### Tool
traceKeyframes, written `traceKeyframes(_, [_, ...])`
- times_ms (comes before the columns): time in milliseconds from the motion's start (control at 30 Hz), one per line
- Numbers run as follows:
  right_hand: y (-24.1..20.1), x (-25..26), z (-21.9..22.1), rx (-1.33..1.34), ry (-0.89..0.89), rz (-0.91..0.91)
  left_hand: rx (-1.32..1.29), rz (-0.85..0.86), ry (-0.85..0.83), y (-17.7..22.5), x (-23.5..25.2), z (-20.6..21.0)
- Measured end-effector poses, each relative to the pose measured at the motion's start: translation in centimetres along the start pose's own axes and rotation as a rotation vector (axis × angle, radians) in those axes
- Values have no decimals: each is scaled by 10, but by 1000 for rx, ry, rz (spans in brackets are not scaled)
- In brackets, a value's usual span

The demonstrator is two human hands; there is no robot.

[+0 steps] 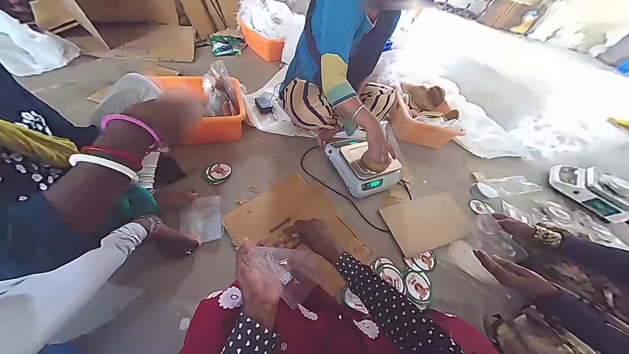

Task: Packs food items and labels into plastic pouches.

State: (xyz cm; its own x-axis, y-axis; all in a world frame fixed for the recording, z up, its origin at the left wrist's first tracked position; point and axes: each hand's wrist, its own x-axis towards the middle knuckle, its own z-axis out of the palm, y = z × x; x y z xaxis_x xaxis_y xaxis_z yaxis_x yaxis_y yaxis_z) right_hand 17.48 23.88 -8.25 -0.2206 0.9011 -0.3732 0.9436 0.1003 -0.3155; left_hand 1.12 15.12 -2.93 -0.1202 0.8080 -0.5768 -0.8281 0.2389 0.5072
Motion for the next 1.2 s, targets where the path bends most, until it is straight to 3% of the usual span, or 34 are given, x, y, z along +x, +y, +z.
traceKeyframes(133, [-3, -31, -7, 77, 75, 70, -81, -118, -2, 0, 8, -8])
traceKeyframes(267, [35, -50, 26, 175, 179, 93, -85, -177, 3, -4, 7, -6])
traceKeyframes(367, [32, -90, -14, 503, 397, 176, -83, -142, 22, 0, 1, -2])
traceKeyframes(400, [23, -114, -34, 637, 497, 153, -75, -120, 26, 1, -2, -1])
traceKeyframes(467, [2, -158, -62, 884, 678, -67, -53, -92, 26, 0, -5, 0])
traceKeyframes(533, [-22, -193, -80, 996, 686, -304, -36, -106, 8, -1, -8, 3])
traceKeyframes(633, [-49, -216, -83, 842, 623, -503, -31, -144, -22, -1, -16, 6])
traceKeyframes(700, [-59, -217, -82, 717, 623, -530, -38, -157, -36, 2, -24, 9])
traceKeyframes(967, [-78, -220, -75, 603, 721, -577, -11, -180, -95, 1, -55, 15])
traceKeyframes(1100, [-82, -231, -73, 554, 677, -494, -2, -223, -84, 3, -75, 26])
traceKeyframes(1200, [-80, -238, -71, 522, 692, -459, -1, -170, -179, 0, -81, 24])
